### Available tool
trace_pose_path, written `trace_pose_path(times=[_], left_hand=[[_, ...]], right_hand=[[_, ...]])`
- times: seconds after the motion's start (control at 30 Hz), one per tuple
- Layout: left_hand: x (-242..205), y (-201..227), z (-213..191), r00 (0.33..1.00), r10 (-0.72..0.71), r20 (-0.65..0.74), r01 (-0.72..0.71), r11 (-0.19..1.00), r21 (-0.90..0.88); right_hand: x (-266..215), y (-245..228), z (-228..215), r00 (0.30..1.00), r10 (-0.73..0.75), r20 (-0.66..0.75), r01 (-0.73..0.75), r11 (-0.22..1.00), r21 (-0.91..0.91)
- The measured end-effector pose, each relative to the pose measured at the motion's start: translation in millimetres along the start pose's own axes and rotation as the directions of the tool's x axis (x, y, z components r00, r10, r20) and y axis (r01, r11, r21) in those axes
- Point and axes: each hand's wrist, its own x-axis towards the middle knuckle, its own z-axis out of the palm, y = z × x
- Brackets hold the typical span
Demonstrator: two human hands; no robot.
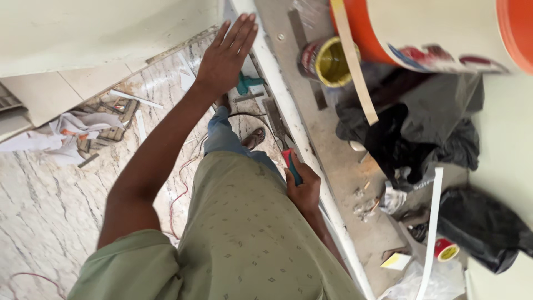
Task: The person chisels the surface and edges of a white beam using a hand chisel, removing material while moving along its length.
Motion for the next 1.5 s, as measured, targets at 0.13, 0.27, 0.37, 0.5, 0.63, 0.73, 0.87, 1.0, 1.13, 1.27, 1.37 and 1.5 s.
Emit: trace_pose_path(times=[0.13, 0.27, 0.37, 0.5, 0.63, 0.73, 0.87, 1.0, 1.13, 1.27, 1.37, 1.5], left_hand=[[-33, 48, 12, 0.989, 0.028, 0.148, -0.018, 0.997, -0.070], [-33, 77, 23, 0.969, -0.027, 0.245, 0.019, 0.999, 0.034], [-40, 94, 29, 0.970, -0.075, 0.233, 0.063, 0.996, 0.056], [-58, 112, 28, 0.977, -0.002, 0.215, 0.001, 1.000, 0.002], [-69, 118, 29, 0.990, -0.100, 0.096, 0.118, 0.972, -0.205], [-67, 116, 37, 0.991, -0.115, -0.064, 0.103, 0.982, -0.160], [-77, 123, 54, 0.722, -0.620, 0.307, 0.528, 0.208, -0.823], [-80, 130, 70, 0.724, -0.400, 0.562, 0.484, -0.286, -0.827], [-73, 148, 82, 0.695, -0.374, 0.614, 0.502, -0.359, -0.787], [-56, 165, 84, 0.701, -0.397, 0.593, 0.534, -0.261, -0.805], [-56, 169, 81, 0.710, -0.436, 0.553, 0.525, -0.194, -0.828], [-37, 122, 75, 0.649, -0.605, 0.462, 0.538, -0.065, -0.840]], right_hand=[[-27, 14, -15, 0.997, -0.005, -0.077, 0.008, 0.999, 0.041], [-52, 29, -29, 0.988, 0.111, -0.108, -0.101, 0.991, 0.091], [-78, 40, -36, 0.984, 0.112, -0.135, -0.097, 0.989, 0.110], [-96, 53, -44, 0.981, 0.102, -0.167, -0.083, 0.990, 0.118], [-105, 56, -45, 0.981, 0.099, -0.168, -0.075, 0.987, 0.143], [-89, 58, -32, 0.979, -0.018, -0.205, 0.042, 0.993, 0.111], [-42, 64, 0, 0.974, -0.117, -0.195, 0.124, 0.992, 0.028], [2, 71, 37, 0.971, -0.175, -0.160, 0.165, 0.984, -0.072], [5, 76, 50, 0.961, -0.214, -0.177, 0.197, 0.974, -0.111], [2, 73, 41, 0.970, -0.157, -0.183, 0.124, 0.976, -0.180], [5, 64, 38, 0.980, -0.128, -0.151, 0.098, 0.976, -0.195], [50, 39, 60, 0.978, -0.168, -0.124, 0.137, 0.965, -0.223]])
